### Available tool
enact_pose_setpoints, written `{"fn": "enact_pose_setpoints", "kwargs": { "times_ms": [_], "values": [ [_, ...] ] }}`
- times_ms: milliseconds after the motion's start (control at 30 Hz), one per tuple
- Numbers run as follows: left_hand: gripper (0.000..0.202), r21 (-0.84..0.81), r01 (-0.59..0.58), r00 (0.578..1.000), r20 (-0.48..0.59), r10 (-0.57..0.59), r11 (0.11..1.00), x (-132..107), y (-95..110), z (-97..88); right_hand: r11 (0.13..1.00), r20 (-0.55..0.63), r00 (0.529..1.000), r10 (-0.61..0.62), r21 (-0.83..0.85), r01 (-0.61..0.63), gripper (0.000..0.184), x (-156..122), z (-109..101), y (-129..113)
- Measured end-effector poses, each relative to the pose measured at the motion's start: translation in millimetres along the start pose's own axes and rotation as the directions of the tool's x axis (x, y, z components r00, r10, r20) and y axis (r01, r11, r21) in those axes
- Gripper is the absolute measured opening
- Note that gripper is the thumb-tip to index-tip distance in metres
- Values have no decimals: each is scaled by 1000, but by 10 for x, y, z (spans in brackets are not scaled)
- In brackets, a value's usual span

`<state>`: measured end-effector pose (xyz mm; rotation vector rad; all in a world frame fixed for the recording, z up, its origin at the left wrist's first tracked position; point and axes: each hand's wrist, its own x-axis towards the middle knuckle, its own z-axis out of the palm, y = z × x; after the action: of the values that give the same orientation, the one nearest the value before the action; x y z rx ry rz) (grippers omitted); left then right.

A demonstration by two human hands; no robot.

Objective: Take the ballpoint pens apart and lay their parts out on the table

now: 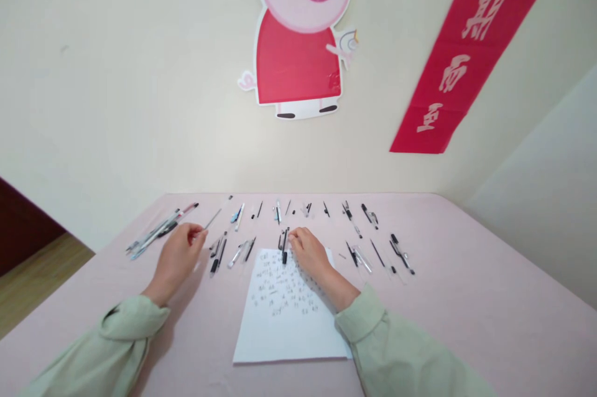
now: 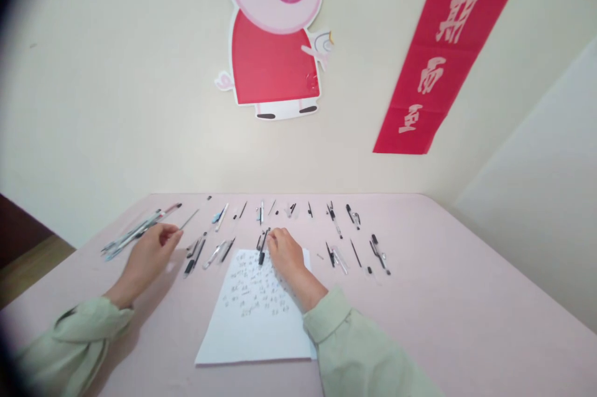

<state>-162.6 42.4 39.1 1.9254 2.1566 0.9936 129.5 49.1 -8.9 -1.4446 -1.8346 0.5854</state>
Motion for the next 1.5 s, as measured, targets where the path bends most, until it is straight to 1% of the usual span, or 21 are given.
{"fn": "enact_pose_setpoints", "kwargs": {
  "times_ms": [67,100,167,233,300,333,400,467,567,700,767,833,900,967,1033,1067,1167,1267,1400,1500],
  "values": [
    [22,-153,-74,995,52,83,985,-141,368,110,995,-17,1000,-8,96,10,27,5,-6,-19],
    [21,-221,-116,988,78,136,968,-216,548,189,985,-25,1000,-15,174,19,31,7,-7,-26],
    [17,-319,-175,966,126,225,931,-353,867,389,932,-42,999,-4,363,19,38,15,-8,-34],
    [14,-420,-175,934,215,285,890,-454,1103,622,847,-58,997,45,532,-8,43,27,-12,-34],
    [12,-532,-140,915,254,314,835,-519,1251,842,772,-62,993,99,634,-37,45,45,-20,-25],
    [12,-576,-121,907,266,326,808,-541,1296,934,750,-59,992,114,660,-47,46,55,-25,-19],
    [13,-624,-81,900,288,326,777,-575,1343,1062,726,-56,990,131,686,-57,46,72,-33,-10],
    [17,-637,-52,896,310,317,769,-598,1349,1111,720,-53,989,140,691,-65,47,83,-34,-12],
    [22,-640,-43,898,313,311,767,-615,1331,1084,727,-52,990,130,684,-59,47,81,-34,-50],
    [22,-636,-29,908,305,286,771,-622,1344,1027,765,-65,997,51,644,2,45,32,-64,-159],
    [23,-662,56,901,357,248,747,-644,1377,1023,759,-26,999,42,651,-15,45,-9,-89,-228],
    [30,-697,199,875,443,195,689,-684,1419,1027,734,26,999,44,678,-50,45,-52,-107,-296],
    [37,-716,322,845,512,153,619,-732,1454,1022,688,72,997,41,721,-81,46,-90,-109,-356],
    [39,-730,369,833,535,144,575,-771,1475,1002,639,88,995,51,763,-100,46,-120,-95,-403],
    [38,-737,354,837,525,157,576,-795,1482,971,613,72,993,96,781,-116,45,-144,-73,-439],
    [37,-738,334,844,512,163,586,-802,1483,958,615,51,992,119,780,-114,45,-155,-62,-453],
    [38,-737,274,869,465,170,618,-812,1476,945,647,-8,988,154,756,-95,43,-181,-40,-489],
    [40,-738,251,883,440,165,626,-818,1471,969,676,-28,987,159,732,-88,43,-193,-40,-517],
    [40,-761,240,902,405,151,602,-824,1494,977,672,-30,985,170,735,-93,44,-184,-50,-549],
    [39,-778,280,899,418,130,563,-832,1526,950,667,-29,983,182,739,-101,47,-175,-46,-562]
  ]
}}
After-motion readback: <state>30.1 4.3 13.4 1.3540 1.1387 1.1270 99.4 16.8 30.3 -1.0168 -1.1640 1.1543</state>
